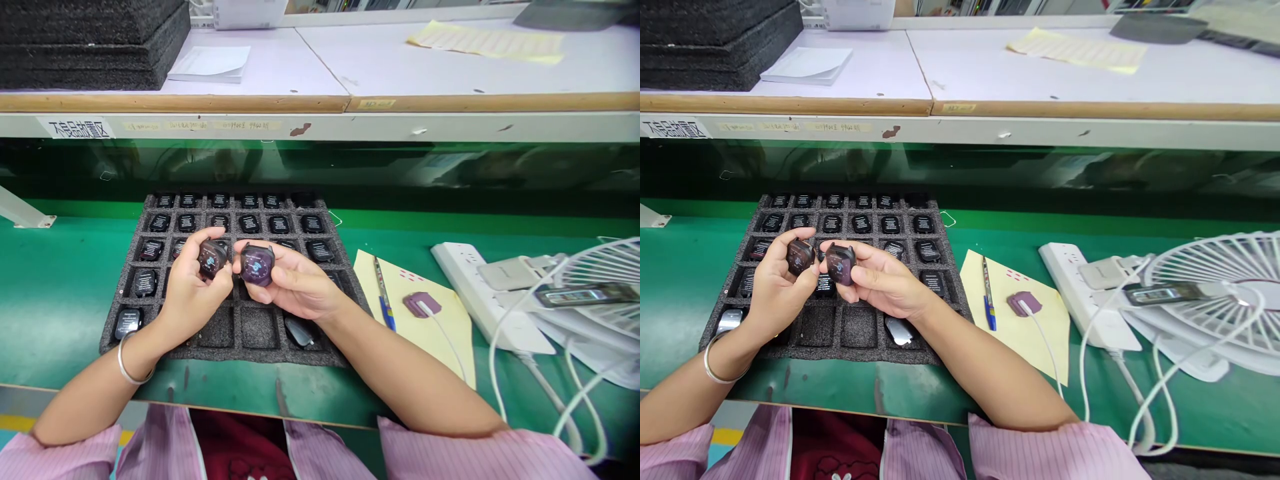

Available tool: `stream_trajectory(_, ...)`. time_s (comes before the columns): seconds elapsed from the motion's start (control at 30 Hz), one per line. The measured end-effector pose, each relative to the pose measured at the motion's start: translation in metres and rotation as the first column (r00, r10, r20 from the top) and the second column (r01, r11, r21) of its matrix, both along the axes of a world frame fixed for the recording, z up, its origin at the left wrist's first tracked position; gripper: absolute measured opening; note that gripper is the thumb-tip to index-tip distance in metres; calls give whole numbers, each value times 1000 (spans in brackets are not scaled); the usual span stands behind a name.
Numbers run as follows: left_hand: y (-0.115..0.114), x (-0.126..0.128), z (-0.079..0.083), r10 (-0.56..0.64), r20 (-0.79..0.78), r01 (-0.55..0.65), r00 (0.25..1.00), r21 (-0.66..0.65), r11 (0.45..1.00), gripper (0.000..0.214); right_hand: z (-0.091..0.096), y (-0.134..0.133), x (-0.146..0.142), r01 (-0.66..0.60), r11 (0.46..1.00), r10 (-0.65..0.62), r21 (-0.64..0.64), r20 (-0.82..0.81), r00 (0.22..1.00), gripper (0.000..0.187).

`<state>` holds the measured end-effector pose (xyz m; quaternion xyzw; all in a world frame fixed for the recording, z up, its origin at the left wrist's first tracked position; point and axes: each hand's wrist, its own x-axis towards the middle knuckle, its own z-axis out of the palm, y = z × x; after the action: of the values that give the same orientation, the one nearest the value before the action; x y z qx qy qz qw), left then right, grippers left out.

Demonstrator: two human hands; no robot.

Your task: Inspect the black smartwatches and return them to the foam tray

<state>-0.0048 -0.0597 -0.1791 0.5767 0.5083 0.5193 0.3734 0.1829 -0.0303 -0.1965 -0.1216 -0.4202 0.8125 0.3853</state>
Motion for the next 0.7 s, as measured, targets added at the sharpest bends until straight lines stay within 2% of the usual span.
stream_trajectory(0.3, 0, 1, 2, 21, -9, -20, 1000, 49, 999, 45, 2, -1, 0, 5, 1000, -5, 0, 30, 1000, 53)
stream_trajectory(0.5, 4, -1, -2, 3, -25, -3, 1000, -7, 1000, 43, 1, 1, 0, 47, 998, -45, -40, 45, 998, 53)
stream_trajectory(0.6, 9, -3, -3, 6, 66, -2, 998, -64, 998, 48, 0, 4, 0, 117, 991, -110, -71, 96, 989, 53)
stream_trajectory(0.7, 14, -4, -1, -13, 271, 84, 962, -252, 964, 63, -3, 8, 0, 182, 979, -170, -90, 126, 977, 47)
